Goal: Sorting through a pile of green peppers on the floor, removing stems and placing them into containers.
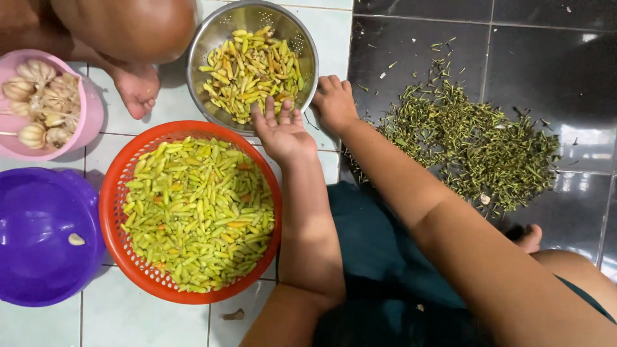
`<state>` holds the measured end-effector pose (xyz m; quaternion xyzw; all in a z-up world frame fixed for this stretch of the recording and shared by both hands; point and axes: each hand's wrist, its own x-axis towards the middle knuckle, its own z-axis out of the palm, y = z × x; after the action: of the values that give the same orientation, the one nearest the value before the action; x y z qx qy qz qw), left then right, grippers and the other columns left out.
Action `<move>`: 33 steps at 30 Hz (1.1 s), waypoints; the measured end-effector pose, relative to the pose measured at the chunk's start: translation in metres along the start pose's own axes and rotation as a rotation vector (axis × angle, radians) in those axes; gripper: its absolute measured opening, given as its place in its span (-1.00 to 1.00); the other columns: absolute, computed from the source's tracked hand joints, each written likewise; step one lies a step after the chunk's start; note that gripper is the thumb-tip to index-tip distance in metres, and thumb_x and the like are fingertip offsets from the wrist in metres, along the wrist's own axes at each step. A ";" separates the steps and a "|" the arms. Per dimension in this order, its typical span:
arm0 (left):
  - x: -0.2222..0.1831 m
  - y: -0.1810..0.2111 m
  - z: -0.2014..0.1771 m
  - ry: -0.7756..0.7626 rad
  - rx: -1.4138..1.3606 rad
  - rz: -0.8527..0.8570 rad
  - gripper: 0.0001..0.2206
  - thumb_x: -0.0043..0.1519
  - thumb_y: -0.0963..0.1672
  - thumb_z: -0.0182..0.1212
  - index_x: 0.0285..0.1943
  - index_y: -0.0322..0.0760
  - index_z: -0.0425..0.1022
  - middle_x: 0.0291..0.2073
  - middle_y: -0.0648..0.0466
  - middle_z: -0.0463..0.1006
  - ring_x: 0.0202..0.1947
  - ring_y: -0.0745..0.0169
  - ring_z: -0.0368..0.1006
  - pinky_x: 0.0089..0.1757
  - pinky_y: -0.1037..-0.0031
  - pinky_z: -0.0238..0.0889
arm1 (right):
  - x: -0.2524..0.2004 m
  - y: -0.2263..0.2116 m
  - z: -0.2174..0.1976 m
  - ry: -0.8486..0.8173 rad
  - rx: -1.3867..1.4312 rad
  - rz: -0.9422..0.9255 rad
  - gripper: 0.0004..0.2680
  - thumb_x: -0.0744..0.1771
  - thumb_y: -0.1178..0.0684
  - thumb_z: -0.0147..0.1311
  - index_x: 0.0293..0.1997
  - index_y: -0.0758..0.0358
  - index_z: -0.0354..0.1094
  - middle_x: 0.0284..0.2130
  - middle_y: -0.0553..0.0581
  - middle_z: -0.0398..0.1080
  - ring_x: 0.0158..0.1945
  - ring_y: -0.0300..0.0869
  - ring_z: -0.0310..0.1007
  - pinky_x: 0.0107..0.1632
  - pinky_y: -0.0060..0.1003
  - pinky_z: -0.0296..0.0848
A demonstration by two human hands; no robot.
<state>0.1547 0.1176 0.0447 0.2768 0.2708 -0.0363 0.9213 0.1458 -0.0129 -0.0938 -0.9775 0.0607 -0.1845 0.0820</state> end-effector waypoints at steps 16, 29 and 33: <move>-0.036 -0.093 -0.024 -0.757 1.408 -0.084 -0.87 0.22 -0.04 0.33 -0.21 -0.08 0.67 -0.41 0.16 0.63 -0.47 0.32 0.56 -0.54 0.59 0.33 | -0.121 0.054 -0.130 0.223 1.759 1.000 -0.93 0.35 0.06 0.16 -0.23 0.07 0.33 -0.45 -0.05 0.38 -0.24 -0.20 0.47 -0.22 -0.35 0.33; -0.110 -0.103 -0.032 -0.853 0.981 -0.427 -0.78 0.20 -0.21 0.40 -0.04 -0.52 0.59 -0.36 -0.03 0.59 -0.52 0.36 0.51 -0.60 0.71 0.29 | -0.165 0.023 -0.196 0.541 1.680 1.014 -0.94 0.33 0.19 0.24 -0.24 0.19 0.43 -0.36 -0.03 0.47 -0.19 -0.23 0.47 -0.19 -0.35 0.28; -0.107 -0.110 -0.036 -0.860 0.977 -0.368 -0.80 0.20 -0.25 0.34 -0.04 -0.55 0.57 -0.43 -0.07 0.58 -0.57 0.36 0.51 -0.63 0.73 0.26 | -0.163 0.015 -0.203 0.594 1.623 0.986 -0.92 0.30 0.26 0.25 -0.25 0.24 0.44 -0.39 0.09 0.47 -0.37 -0.33 0.36 -0.32 -0.50 0.25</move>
<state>0.0224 0.0349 0.0212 0.5719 -0.1244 -0.4179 0.6949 -0.0816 -0.0316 0.0327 -0.4047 0.3335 -0.3526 0.7750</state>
